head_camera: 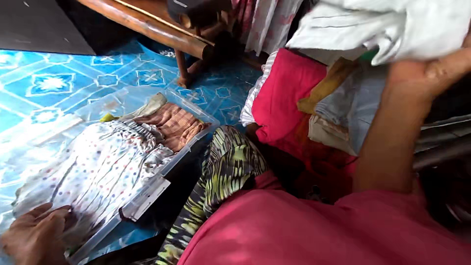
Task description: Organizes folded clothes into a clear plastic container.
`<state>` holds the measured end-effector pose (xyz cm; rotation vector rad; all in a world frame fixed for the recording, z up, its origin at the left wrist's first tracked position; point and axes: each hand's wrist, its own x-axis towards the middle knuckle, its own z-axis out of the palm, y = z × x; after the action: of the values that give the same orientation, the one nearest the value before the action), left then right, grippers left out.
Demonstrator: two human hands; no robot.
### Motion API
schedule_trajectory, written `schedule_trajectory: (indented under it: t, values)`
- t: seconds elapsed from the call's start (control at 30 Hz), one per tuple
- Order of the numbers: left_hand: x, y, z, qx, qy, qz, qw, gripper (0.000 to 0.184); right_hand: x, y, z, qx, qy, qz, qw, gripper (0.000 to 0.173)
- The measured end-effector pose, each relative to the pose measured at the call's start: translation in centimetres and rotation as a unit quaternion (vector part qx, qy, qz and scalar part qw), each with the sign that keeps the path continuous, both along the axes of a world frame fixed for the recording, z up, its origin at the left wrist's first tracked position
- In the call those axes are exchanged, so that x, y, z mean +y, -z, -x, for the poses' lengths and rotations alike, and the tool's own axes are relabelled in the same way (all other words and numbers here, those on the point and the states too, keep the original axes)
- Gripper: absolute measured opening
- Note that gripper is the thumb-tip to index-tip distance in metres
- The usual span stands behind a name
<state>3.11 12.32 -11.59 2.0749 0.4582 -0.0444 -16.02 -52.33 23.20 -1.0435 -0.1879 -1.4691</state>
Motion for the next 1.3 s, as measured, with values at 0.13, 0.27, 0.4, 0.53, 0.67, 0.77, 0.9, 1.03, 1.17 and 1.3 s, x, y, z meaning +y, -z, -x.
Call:
schedule_trajectory:
  t: [0.13, 0.27, 0.4, 0.53, 0.67, 0.77, 0.9, 1.03, 1.17, 1.3]
  values:
    - [-2.1, -2.0, 1.7, 0.005, -0.013, -0.013, 1.0, 0.043, 1.5, 9.9, 5.7, 0.15, 0.071, -0.175, 0.971, 0.037]
    - [-5.6, -6.3, 2.7, 0.034, -0.056, 0.003, 0.998, 0.046, 4.3, 15.9, 4.8, 0.322, 0.031, -0.395, 0.86, 0.034]
    - [-5.4, -6.1, 2.0, 0.044, -0.045, -0.025, 0.998, 0.044, 9.2, 16.1, -0.4, 0.444, -0.082, -0.333, 0.828, 0.025]
    - [-5.6, -6.3, 1.8, 0.053, -0.05, -0.024, 0.997, 0.043, 15.2, 16.4, -7.2, 0.569, -0.208, -0.121, 0.786, 0.026]
    - [-5.7, -6.7, 2.0, 0.049, -0.049, -0.026, 0.997, 0.04, 22.0, 18.6, -14.4, 0.631, -0.308, 0.086, 0.707, 0.018]
    - [-5.6, -6.4, 2.0, 0.04, -0.05, -0.009, 0.998, 0.04, 27.4, 21.3, -19.4, 0.694, -0.322, 0.183, 0.618, 0.024]
    - [-5.9, -6.8, 2.3, 0.044, -0.046, -0.008, 0.998, 0.04, 33.6, 25.1, -21.9, 0.716, -0.353, 0.169, 0.578, 0.064]
    - [-6.0, -6.9, 2.0, 0.046, -0.034, -0.015, 0.998, 0.04, 38.8, 23.7, -20.2, 0.721, -0.283, 0.199, 0.6, 0.051]
    - [-6.1, -7.1, 1.8, 0.047, -0.035, -0.027, 0.998, 0.039, 41.0, 22.2, -18.5, 0.671, -0.37, 0.251, 0.592, 0.014]
    - [-6.2, -7.4, 2.2, 0.022, -0.065, -0.017, 0.997, 0.039, 39.6, 22.7, -19.2, 0.65, -0.506, 0.041, 0.566, 0.02]
